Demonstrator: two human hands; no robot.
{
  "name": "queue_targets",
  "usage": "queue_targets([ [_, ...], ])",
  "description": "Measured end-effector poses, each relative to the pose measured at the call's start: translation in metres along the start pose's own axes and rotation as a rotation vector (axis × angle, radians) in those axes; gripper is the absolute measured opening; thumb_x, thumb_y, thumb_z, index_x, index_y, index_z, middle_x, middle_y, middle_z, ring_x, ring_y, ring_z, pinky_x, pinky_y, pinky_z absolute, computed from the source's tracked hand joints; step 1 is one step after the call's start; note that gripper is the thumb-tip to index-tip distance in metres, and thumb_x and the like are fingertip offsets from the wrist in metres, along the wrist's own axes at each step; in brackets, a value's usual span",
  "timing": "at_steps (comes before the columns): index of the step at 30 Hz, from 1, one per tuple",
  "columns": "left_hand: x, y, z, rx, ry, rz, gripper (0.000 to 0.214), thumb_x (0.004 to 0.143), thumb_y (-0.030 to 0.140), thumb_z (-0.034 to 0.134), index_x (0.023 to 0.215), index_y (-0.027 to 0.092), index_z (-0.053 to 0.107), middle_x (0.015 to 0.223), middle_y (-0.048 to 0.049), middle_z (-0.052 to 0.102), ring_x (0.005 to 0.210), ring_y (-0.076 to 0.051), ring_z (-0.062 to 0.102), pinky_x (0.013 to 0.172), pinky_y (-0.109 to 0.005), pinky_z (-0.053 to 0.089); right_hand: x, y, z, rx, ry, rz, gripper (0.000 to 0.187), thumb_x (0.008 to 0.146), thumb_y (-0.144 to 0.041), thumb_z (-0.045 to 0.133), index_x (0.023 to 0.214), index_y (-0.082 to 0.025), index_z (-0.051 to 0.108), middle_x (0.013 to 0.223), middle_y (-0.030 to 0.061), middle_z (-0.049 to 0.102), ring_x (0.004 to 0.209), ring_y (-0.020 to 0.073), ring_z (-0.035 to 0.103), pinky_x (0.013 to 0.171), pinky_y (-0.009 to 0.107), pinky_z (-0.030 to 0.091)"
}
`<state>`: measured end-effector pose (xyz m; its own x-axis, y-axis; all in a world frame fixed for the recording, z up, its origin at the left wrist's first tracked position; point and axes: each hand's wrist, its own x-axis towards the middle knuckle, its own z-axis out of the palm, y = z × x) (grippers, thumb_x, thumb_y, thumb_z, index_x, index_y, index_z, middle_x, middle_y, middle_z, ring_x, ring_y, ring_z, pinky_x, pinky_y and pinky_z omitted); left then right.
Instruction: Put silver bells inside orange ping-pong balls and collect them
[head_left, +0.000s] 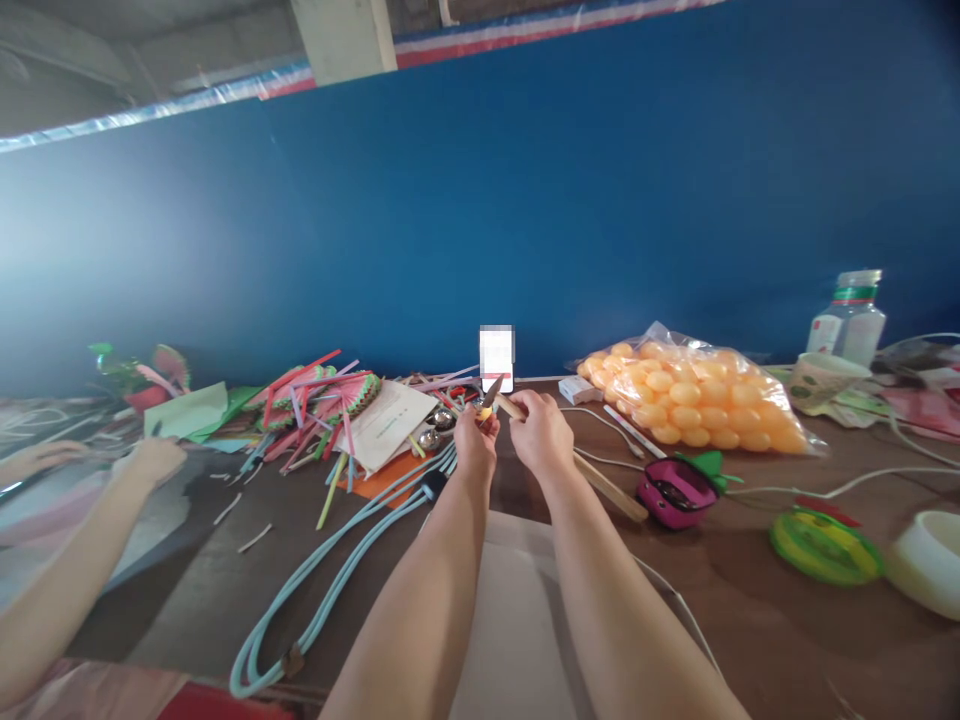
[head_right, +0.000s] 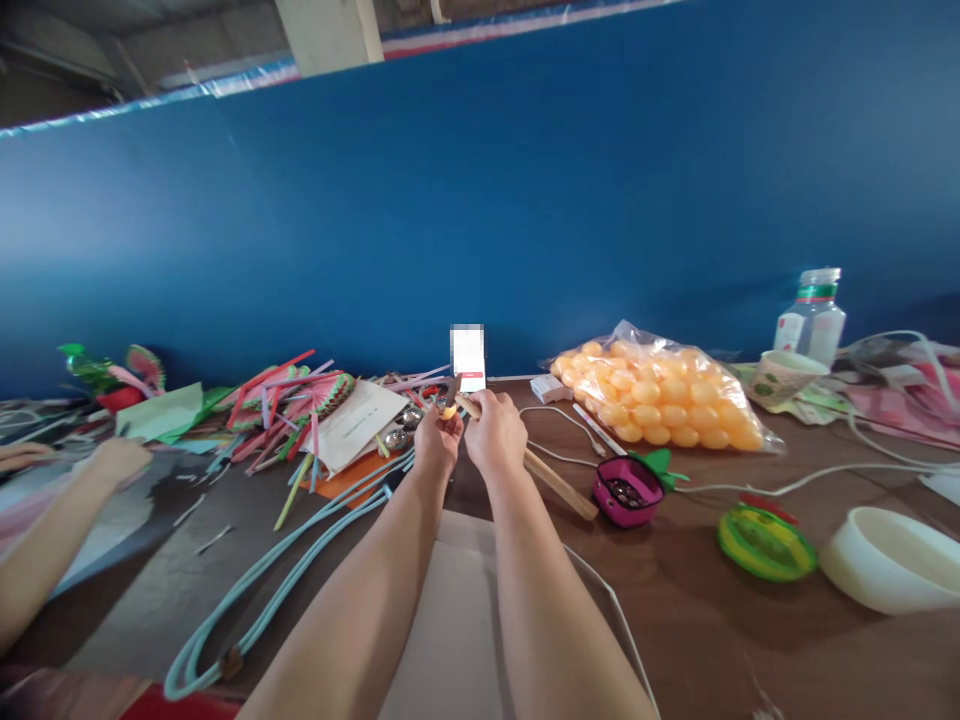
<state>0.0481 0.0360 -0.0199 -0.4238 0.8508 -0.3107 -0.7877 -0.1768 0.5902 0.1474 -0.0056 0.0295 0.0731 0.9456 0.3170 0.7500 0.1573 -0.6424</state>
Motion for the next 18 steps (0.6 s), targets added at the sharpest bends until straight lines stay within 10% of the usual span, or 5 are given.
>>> queue_targets([
  [18, -0.0047, 0.0024, 0.0014, -0.026, -0.007, -0.007, 0.015, 0.093, 0.026, 0.050, 0.084, 0.016, 0.056, 0.072, -0.0033, 0.058, 0.060, -0.009, 0.057, 0.059, -0.021, 0.048, -0.0003, -0.0015, 0.0003, 0.010, 0.027, -0.016, 0.027, 0.087, -0.019, 0.052, 0.107, -0.029, 0.066, 0.106, 0.0039, 0.060, 0.091, 0.0180, 0.058, 0.073, 0.027, 0.042],
])
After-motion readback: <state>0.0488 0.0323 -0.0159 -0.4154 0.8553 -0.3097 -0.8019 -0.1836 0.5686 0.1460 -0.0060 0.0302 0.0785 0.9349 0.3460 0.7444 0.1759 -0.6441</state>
